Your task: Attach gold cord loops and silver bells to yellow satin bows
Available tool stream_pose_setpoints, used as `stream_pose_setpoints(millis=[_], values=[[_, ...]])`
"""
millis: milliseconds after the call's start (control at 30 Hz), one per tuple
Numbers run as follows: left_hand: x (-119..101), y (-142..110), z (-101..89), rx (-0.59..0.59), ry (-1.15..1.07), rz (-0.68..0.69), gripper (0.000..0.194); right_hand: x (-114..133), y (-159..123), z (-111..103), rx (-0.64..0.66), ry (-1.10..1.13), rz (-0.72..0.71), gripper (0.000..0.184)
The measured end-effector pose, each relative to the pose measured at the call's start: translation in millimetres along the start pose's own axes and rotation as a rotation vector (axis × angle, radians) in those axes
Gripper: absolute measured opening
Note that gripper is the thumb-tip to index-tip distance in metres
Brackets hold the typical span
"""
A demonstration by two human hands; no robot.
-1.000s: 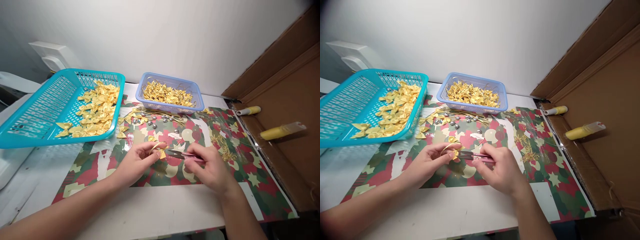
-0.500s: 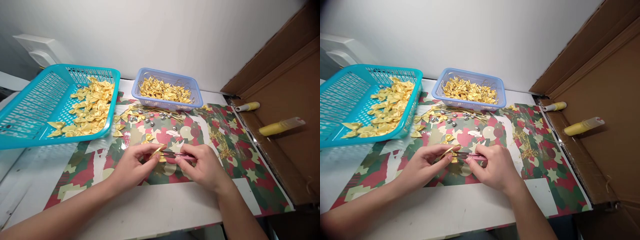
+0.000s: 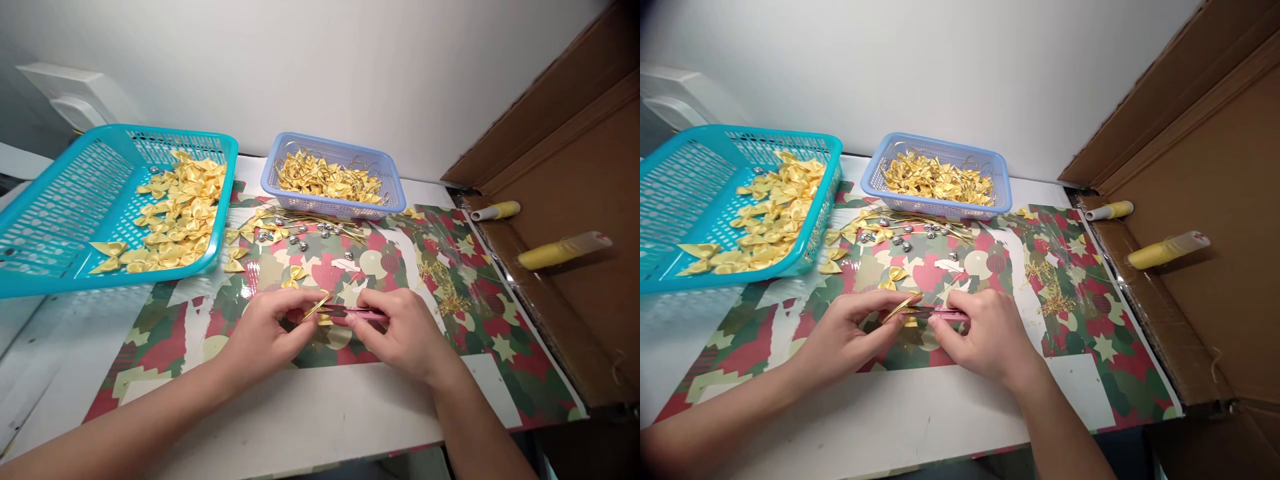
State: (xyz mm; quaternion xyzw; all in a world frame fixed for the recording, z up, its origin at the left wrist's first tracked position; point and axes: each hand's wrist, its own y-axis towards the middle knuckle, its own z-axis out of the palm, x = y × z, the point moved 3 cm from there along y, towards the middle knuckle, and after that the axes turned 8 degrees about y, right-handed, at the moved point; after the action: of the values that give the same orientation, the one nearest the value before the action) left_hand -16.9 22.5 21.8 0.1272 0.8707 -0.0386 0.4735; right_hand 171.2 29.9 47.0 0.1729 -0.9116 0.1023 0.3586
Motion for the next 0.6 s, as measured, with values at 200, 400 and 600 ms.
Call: stream_pose_setpoints(millis=[200,400,600], values=[[-3.8,-0.7,0.3,0.028,-0.015,-0.038,0.023,-0.3,1.8,6.6,-0.025,0.074,0.017,0.033],[0.3,-0.3,0.4,0.064,-0.075,-0.081,0.02,-5.2,-0.9,-2.6,-0.059,0.199,0.006,0.034],[10.8,-0.1,0.8,0.137,-0.34,-0.15,0.015,-17.5,7.8,-6.4,-0.231,0.394,0.018,0.032]])
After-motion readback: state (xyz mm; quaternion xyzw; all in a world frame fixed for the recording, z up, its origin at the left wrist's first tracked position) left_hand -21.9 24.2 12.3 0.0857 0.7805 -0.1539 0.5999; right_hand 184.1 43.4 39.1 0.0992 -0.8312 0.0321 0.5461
